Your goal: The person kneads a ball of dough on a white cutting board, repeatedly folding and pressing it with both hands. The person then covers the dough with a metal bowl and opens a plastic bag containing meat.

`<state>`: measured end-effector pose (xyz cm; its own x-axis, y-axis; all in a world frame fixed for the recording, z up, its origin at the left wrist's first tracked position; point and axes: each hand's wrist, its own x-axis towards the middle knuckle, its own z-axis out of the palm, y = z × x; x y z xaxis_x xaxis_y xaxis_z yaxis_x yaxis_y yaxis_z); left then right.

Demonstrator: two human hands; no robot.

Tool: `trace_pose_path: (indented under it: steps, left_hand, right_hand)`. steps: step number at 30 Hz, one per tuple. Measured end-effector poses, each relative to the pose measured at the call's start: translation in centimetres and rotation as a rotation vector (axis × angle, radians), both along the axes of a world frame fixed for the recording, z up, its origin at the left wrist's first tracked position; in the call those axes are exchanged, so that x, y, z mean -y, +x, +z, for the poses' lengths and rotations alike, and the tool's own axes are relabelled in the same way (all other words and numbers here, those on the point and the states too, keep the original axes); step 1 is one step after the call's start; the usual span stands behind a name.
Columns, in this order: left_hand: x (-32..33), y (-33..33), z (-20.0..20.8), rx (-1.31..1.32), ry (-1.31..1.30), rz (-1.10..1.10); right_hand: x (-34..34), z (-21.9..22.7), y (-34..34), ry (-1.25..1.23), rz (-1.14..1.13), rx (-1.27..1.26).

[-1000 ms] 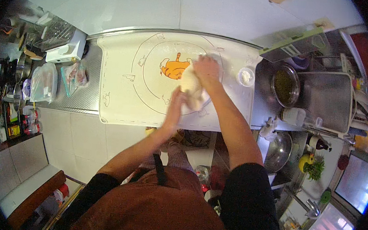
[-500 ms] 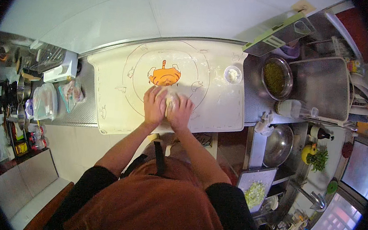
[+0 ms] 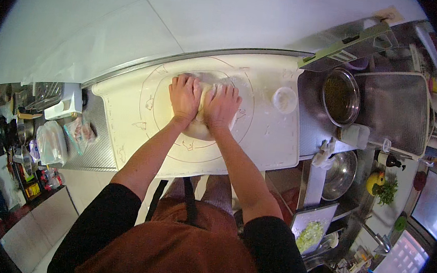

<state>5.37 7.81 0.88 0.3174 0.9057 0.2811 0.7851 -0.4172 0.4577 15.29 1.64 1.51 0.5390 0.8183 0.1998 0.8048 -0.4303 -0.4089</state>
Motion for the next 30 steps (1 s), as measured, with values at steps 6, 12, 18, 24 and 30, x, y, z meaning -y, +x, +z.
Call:
trace_pose_path:
  steps: [6, 12, 18, 24, 30]
  left_hand:
    - [-1.1, 1.1, -0.3, -0.028, -0.035, 0.080]
    - [7.2, -5.5, 5.5, 0.468, -0.451, -0.167]
    - [16.1, -13.2, 7.8, 0.919, -0.857, -0.088]
    - [10.3, -14.2, 2.4, 0.810, -0.727, -0.034]
    - [7.1, -8.4, 1.2, 0.650, -0.486, -0.182]
  right_hand:
    - [-1.9, -1.8, 2.2, 0.014, 0.033, -0.013]
    - [2.8, 2.6, 1.7, -0.078, 0.077, -0.518]
    - [11.8, 3.9, -7.1, 0.295, -0.018, 0.004]
    - [9.8, 1.0, -5.5, 0.292, -0.077, 0.080]
    - [5.9, 0.1, -2.6, 0.106, -0.114, 0.157]
